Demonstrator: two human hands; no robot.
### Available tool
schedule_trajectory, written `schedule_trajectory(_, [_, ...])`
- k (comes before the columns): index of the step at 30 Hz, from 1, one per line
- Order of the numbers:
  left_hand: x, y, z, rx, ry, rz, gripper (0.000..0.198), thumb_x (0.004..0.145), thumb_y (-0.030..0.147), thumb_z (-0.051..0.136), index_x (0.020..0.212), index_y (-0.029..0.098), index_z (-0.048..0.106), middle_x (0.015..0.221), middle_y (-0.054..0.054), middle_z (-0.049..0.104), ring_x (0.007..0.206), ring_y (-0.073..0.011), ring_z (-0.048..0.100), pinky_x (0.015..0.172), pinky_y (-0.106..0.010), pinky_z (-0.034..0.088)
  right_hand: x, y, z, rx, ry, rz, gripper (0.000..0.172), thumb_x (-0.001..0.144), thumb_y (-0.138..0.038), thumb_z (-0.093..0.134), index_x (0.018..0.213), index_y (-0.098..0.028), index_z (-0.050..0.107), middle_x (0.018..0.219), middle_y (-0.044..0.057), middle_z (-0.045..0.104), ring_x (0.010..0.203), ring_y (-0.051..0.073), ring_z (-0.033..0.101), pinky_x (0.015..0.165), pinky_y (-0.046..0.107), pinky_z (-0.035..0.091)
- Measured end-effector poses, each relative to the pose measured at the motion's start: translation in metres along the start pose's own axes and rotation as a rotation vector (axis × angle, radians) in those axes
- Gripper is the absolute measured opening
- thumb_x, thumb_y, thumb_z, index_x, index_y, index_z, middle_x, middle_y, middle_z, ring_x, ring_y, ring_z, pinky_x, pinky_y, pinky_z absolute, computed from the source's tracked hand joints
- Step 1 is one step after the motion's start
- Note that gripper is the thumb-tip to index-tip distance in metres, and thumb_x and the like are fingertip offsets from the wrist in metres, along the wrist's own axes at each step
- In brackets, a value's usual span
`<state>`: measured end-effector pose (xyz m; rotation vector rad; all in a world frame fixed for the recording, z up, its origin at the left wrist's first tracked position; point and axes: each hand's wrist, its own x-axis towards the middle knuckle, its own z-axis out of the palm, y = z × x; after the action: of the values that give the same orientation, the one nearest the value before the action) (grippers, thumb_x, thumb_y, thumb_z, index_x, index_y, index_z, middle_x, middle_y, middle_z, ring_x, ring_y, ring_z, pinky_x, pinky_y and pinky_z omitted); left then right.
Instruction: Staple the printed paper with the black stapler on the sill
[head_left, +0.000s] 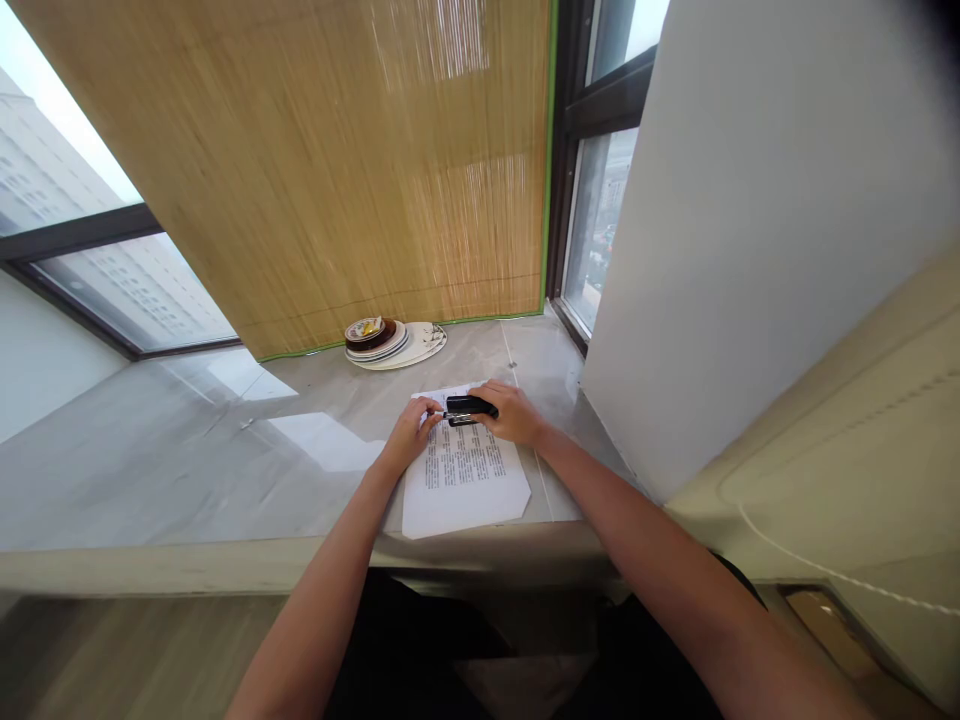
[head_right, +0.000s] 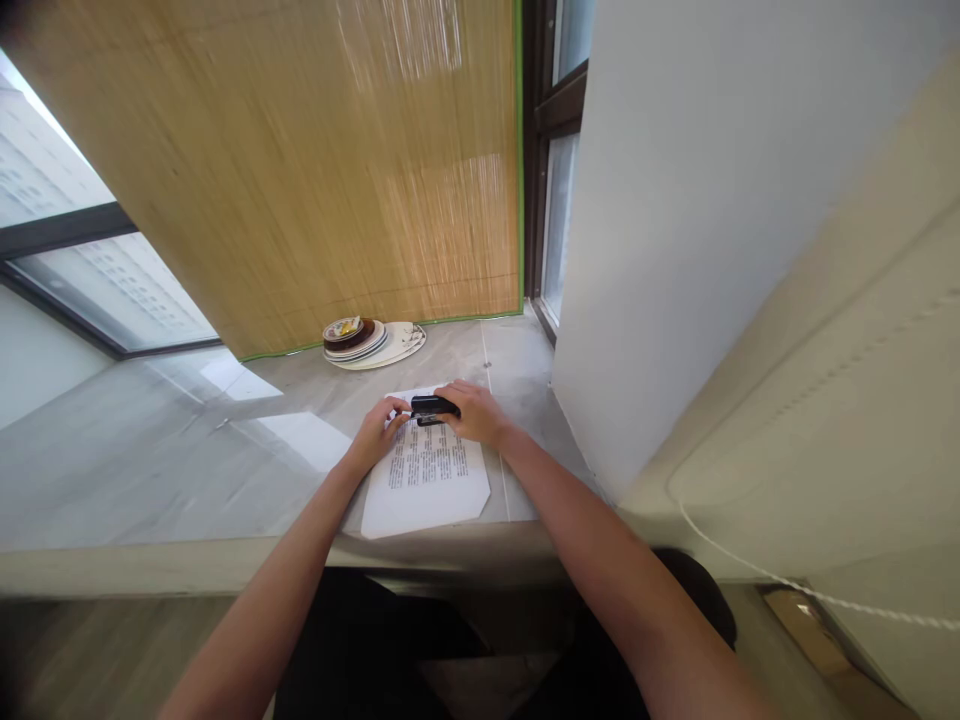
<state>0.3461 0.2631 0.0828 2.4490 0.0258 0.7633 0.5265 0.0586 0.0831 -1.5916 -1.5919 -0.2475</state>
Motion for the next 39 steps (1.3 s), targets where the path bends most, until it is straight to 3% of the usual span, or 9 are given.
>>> schedule_trajectory(6, [0.001,0.003,-0.001,0.03,-0.004,0.0,0.013,0.099,0.033,0.063,0.103,0.022,0.07,0.097,-0.007,0.072,0.093,-0.0231,0.064,0.09,-0.038,0.053,-0.001,0.001,-0.001,0.01,0.018,0.021,0.038,0.086,-0.02,0.078,0.123,-0.023,0.072,0.111,0.011,0.076,0.106,0.029,0.07,0.098,0.044,0.057])
schedule_trajectory(14, [-0.002,0.01,-0.006,-0.047,0.114,-0.045,0.019,0.096,0.041,0.071,0.103,0.027,0.082,0.105,-0.007,0.083,0.1,-0.0264,0.077,0.098,-0.044,0.057,-0.003,0.016,-0.006,0.096,0.093,0.089,0.038,0.082,-0.02,0.08,0.12,-0.024,0.075,0.11,0.009,0.078,0.102,0.029,0.073,0.095,0.044,0.058])
schedule_trajectory(22, [-0.004,0.012,-0.011,-0.165,0.003,-0.034,0.024,0.097,0.045,0.068,0.099,0.027,0.084,0.108,-0.008,0.083,0.104,-0.0282,0.079,0.103,-0.048,0.058,-0.002,0.016,-0.009,0.174,0.081,0.059,0.035,0.08,-0.021,0.081,0.115,-0.023,0.077,0.104,0.008,0.079,0.097,0.026,0.073,0.092,0.041,0.057])
schedule_trajectory(27, [-0.007,0.013,-0.015,-0.204,0.057,-0.074,0.023,0.092,0.048,0.076,0.083,0.028,0.081,0.1,-0.007,0.084,0.098,-0.0296,0.079,0.112,-0.053,0.052,-0.002,0.008,-0.014,0.207,0.071,0.07,0.033,0.081,-0.023,0.081,0.113,-0.024,0.077,0.103,0.008,0.079,0.095,0.026,0.073,0.09,0.04,0.058])
schedule_trajectory(32, [-0.005,0.014,-0.017,-0.238,0.003,-0.094,0.023,0.09,0.047,0.076,0.084,0.025,0.075,0.105,-0.008,0.082,0.1,-0.0274,0.076,0.1,-0.044,0.056,-0.003,0.005,-0.017,0.245,0.071,0.09,0.03,0.081,-0.028,0.082,0.111,-0.024,0.077,0.101,0.007,0.079,0.094,0.026,0.073,0.09,0.04,0.057])
schedule_trajectory(35, [-0.003,0.014,-0.014,-0.254,0.036,-0.061,0.022,0.088,0.044,0.079,0.091,0.024,0.07,0.102,-0.006,0.079,0.097,-0.0244,0.072,0.092,-0.039,0.055,-0.003,0.001,-0.015,0.266,0.072,0.096,0.031,0.082,-0.031,0.083,0.111,-0.025,0.077,0.1,0.006,0.078,0.093,0.025,0.073,0.089,0.04,0.057])
schedule_trajectory(39, [-0.001,0.017,-0.007,-0.236,-0.003,0.011,0.029,0.082,0.042,0.085,0.093,0.023,0.065,0.098,-0.004,0.071,0.093,-0.0215,0.066,0.083,-0.033,0.051,0.0,-0.011,-0.004,0.322,-0.05,0.011,0.029,0.086,-0.033,0.082,0.113,-0.024,0.077,0.099,0.006,0.078,0.092,0.024,0.071,0.089,0.038,0.057])
